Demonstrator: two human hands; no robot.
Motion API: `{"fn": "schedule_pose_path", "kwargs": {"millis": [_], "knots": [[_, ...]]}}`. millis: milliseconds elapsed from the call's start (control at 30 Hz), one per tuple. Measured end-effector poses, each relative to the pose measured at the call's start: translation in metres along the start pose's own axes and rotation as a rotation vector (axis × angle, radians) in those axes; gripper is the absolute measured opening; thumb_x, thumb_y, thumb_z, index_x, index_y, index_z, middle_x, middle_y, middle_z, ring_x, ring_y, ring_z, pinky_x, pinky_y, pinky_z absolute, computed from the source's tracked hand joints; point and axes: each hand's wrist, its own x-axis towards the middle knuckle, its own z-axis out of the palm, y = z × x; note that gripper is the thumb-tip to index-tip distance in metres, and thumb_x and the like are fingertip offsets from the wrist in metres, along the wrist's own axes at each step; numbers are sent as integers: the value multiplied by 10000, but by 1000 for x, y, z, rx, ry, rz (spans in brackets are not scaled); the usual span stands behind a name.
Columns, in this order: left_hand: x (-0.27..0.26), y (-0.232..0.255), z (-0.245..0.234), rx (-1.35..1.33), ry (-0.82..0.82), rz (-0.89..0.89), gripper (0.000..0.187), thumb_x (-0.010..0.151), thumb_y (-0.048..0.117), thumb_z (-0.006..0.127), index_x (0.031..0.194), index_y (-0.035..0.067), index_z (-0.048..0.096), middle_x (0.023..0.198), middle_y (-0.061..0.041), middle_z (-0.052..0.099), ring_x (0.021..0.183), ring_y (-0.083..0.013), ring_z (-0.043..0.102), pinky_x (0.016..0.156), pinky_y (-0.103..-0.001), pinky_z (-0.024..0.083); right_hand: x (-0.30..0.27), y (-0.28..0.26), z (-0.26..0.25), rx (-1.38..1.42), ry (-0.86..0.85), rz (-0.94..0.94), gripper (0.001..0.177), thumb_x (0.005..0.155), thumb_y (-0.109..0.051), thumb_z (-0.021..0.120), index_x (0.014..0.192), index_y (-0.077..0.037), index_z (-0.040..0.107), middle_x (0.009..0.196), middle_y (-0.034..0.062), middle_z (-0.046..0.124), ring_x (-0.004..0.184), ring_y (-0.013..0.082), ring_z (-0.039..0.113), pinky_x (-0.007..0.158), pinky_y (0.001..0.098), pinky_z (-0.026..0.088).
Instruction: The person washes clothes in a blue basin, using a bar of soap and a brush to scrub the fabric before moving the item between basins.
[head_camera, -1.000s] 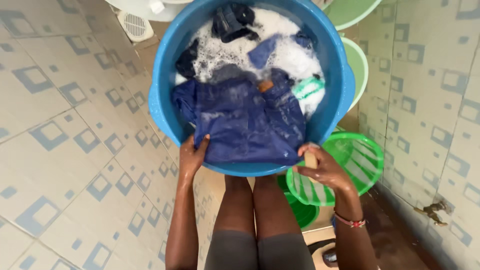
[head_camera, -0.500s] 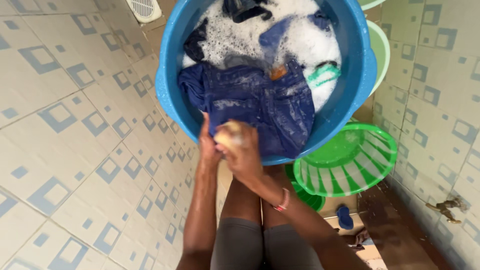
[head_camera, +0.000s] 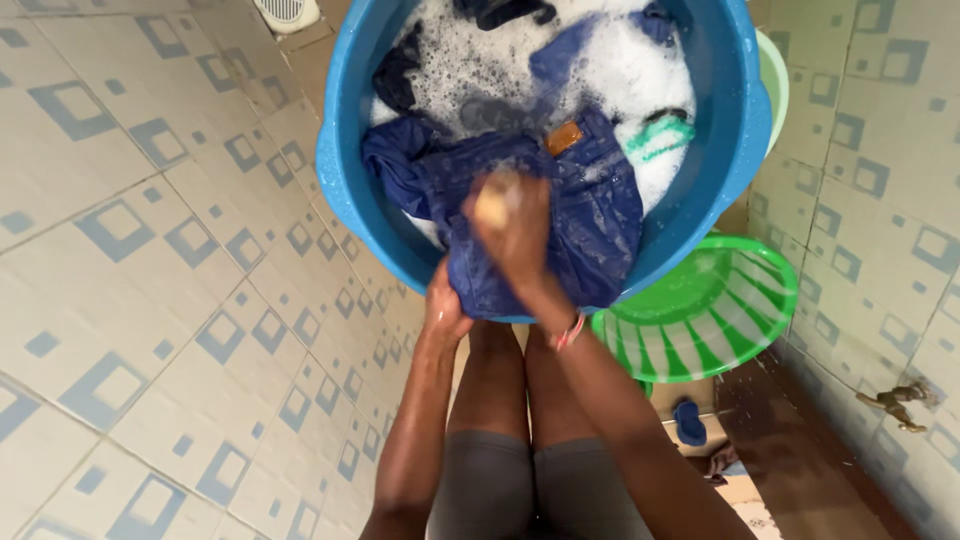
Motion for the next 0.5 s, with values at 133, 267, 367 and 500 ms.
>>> {"fn": "schedule_pose_path", "kwargs": {"millis": [133, 267, 367, 500], "knots": [[-7, 38, -1, 33, -275, 174, 404, 1081, 265, 570, 1335, -44, 624, 1263, -159, 709, 1158, -293, 657, 1038, -420, 530, 30, 39, -34, 68, -40, 312, 413, 817, -29, 714, 1221, -66, 639, 1129, 126, 686, 1032, 309, 674, 917, 421, 534], [-9, 103, 5, 623, -487, 600, 513, 1006, 384, 537, 1276, -42, 629, 1253, -122, 681, 1157, -255, 637, 1037, -372, 497, 12, 46, -89, 206, 78, 354, 371, 888, -47, 651, 1258, -76, 634, 1164, 145, 694, 960, 264, 713, 872, 330, 577], [18, 98, -5, 993, -106, 672, 514, 1102, 426, 417, 1164, -38, 628, 1042, -78, 659, 941, -191, 592, 854, -341, 490, -3, 55, -116, -149, 103, 377, 282, 990, -151, 783, 1232, -75, 658, 1131, 139, 717, 944, 273, 696, 852, 355, 541], [35, 80, 17, 1125, 125, 802, 529, 1119, 437, 507, 1023, -57, 672, 829, -58, 597, 769, -150, 490, 706, -347, 427, -15, 44, -122, -179, 277, 340, 326, 1008, -175, 742, 1270, -27, 614, 1099, 163, 680, 949, 300, 669, 856, 384, 537]]}}
